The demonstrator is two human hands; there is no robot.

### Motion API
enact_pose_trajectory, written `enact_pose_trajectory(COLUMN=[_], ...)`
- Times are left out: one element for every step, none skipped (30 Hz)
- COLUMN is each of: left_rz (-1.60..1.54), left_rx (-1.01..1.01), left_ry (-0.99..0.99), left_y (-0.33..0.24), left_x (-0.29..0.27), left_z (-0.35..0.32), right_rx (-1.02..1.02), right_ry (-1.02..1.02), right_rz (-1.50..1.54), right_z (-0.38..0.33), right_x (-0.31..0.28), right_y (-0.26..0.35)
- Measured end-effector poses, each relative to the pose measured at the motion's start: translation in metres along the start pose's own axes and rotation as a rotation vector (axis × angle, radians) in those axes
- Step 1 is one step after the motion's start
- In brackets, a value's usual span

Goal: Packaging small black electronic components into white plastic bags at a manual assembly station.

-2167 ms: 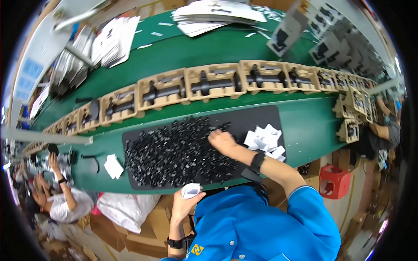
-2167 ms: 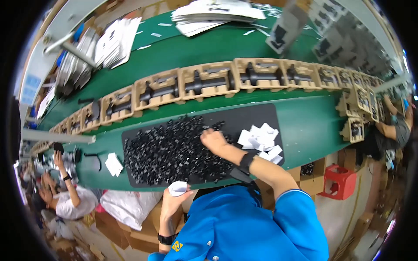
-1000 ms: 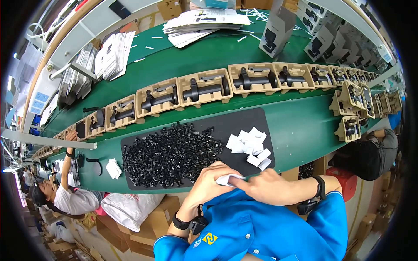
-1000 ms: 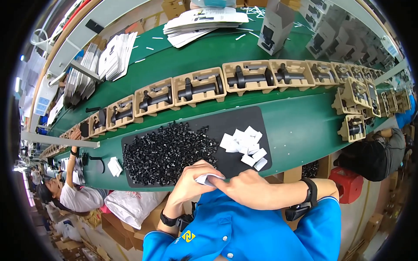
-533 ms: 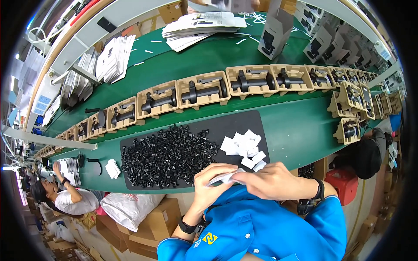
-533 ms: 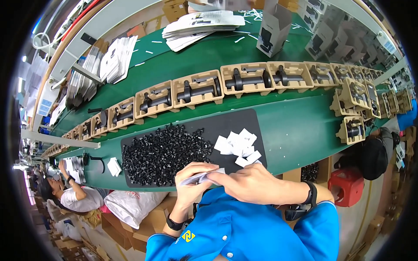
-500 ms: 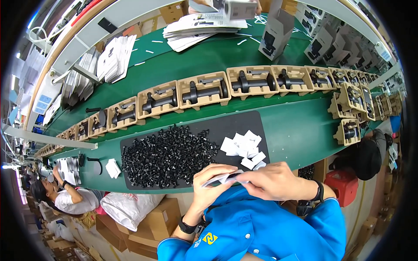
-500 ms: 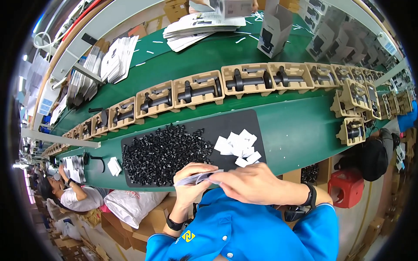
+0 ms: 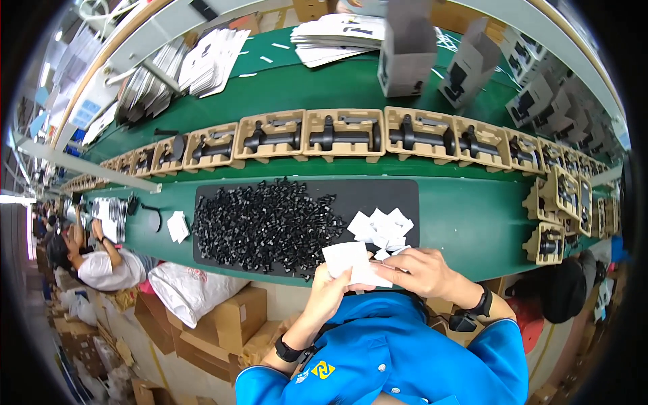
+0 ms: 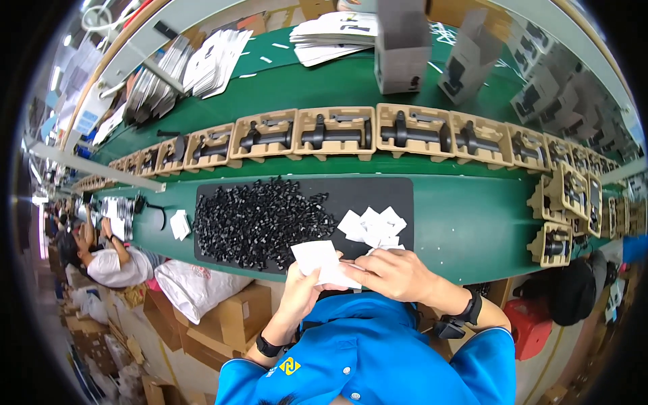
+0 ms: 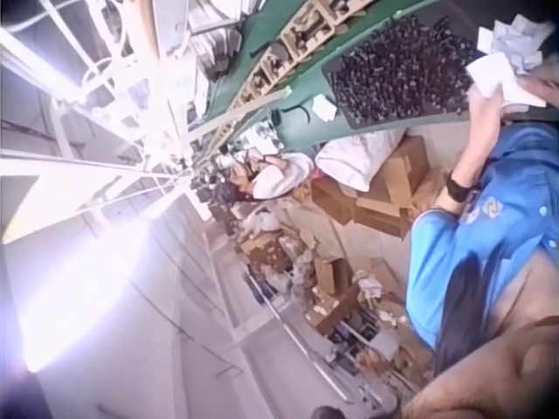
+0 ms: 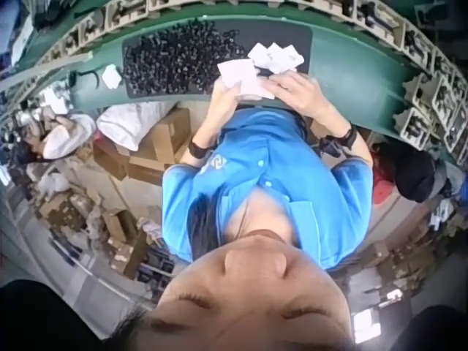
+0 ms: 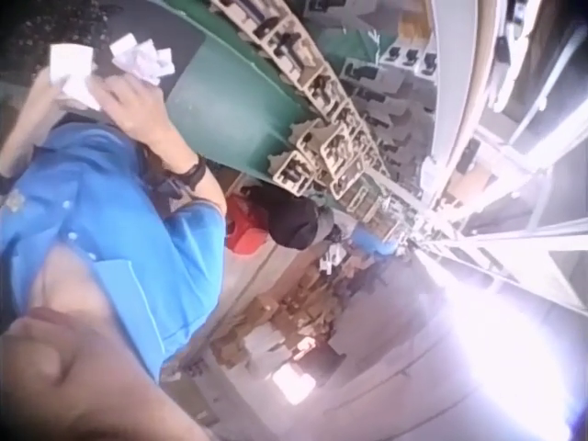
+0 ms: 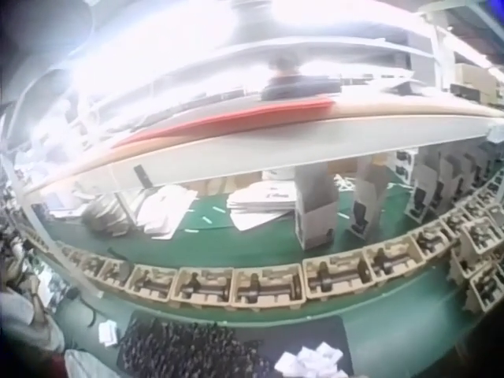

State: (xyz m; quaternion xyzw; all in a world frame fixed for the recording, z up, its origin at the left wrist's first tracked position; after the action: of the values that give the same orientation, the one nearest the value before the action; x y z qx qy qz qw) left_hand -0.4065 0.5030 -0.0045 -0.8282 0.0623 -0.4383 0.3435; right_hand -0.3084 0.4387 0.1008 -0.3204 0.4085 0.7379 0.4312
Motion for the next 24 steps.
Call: enact_pose_trajectory(left_rz=[-0.007,-0.123,-0.241,-0.156,0.033,-0.004,-0.042,-0.045,-0.024,0.020,0.055,0.057,0.109,0.158,0.193,0.221,0.252,0.220,0.225,0.170,0.116,0.198,0.200,0.311], left_rx=[0.014,-0.038,-0.088,-0.058,-0.067,-0.057,-0.046,-0.046,-0.028,-0.007,-0.010,-0.001,0.027,0.052,0.083,0.072,0.060,0.076,0.080,0.022,-0.037,0.029,0.032,0.057], left_ry=[-0.021,-0.064,-0.105,-0.117,-0.121,-0.132,-0.142,-0.148,-0.134,-0.117,-0.100,-0.113,-0.124,-0.121,-0.123,-0.111,-0.098,-0.075,-0.063,-0.002,0.061,0.038,0.045,-0.017], left_y=[-0.003,-0.001,0.001,-0.002,-0.004,-0.009,-0.016,-0.021,-0.029,-0.042,-0.053,-0.065,-0.079,-0.091,-0.101,-0.110,-0.118,-0.126,-0.134,-0.133,-0.134,-0.148,-0.155,-0.166], left_x=[-0.005,-0.014,-0.024,-0.028,-0.035,-0.041,-0.048,-0.057,-0.058,-0.061,-0.070,-0.079,-0.087,-0.093,-0.101,-0.107,-0.114,-0.125,-0.140,-0.152,-0.161,-0.175,-0.188,-0.209], left_z=[-0.001,-0.002,-0.007,-0.011,-0.015,-0.016,-0.018,-0.016,-0.022,-0.027,-0.029,-0.033,-0.037,-0.036,-0.038,-0.039,-0.041,-0.042,-0.042,-0.040,-0.040,-0.039,-0.040,-0.039], right_rx=[-0.114,-0.157,-0.174,-0.181,-0.194,-0.162,-0.193,-0.034,0.114,0.079,0.266,0.454,0.443,0.504,0.565,0.562,0.630,0.699,0.699,0.570,0.441,0.411,0.410,0.449], right_ry=[0.021,0.043,0.043,0.104,0.159,0.180,0.175,0.247,0.307,0.291,0.299,0.307,0.308,0.326,0.341,0.336,0.358,0.378,0.367,0.284,0.202,0.238,0.234,0.285], right_rz=[-0.121,-0.196,-0.177,-0.222,-0.265,-0.200,-0.178,-0.049,0.081,0.090,0.359,0.628,0.637,0.591,0.543,0.537,0.563,0.589,0.581,0.519,0.453,0.425,0.419,0.437], right_z=[0.002,0.006,0.012,0.019,0.028,0.037,0.047,0.059,0.064,0.068,0.068,0.070,0.084,0.092,0.100,0.108,0.107,0.108,0.119,0.139,0.158,0.170,0.181,0.189], right_x=[0.004,0.010,0.010,0.014,0.020,0.026,0.027,0.031,0.037,0.038,0.049,0.066,0.079,0.092,0.105,0.116,0.134,0.151,0.161,0.161,0.160,0.170,0.179,0.193], right_y=[0.011,0.016,0.022,0.027,0.035,0.036,0.047,0.041,0.037,0.043,0.027,0.020,0.030,0.033,0.036,0.040,0.038,0.039,0.046,0.058,0.071,0.079,0.083,0.084])
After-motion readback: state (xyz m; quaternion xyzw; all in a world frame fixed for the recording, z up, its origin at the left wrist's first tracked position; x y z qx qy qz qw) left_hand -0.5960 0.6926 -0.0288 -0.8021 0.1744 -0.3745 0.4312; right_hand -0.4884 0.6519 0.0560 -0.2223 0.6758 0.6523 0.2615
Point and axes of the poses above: each hand's wrist, its own z-axis towards the middle knuckle, its own x-axis out of the palm, y = z × x, the point moved 10 cm from there along z, towards the middle knuckle, and after that the axes turned 8 degrees about -z, right-handed, at the moved point
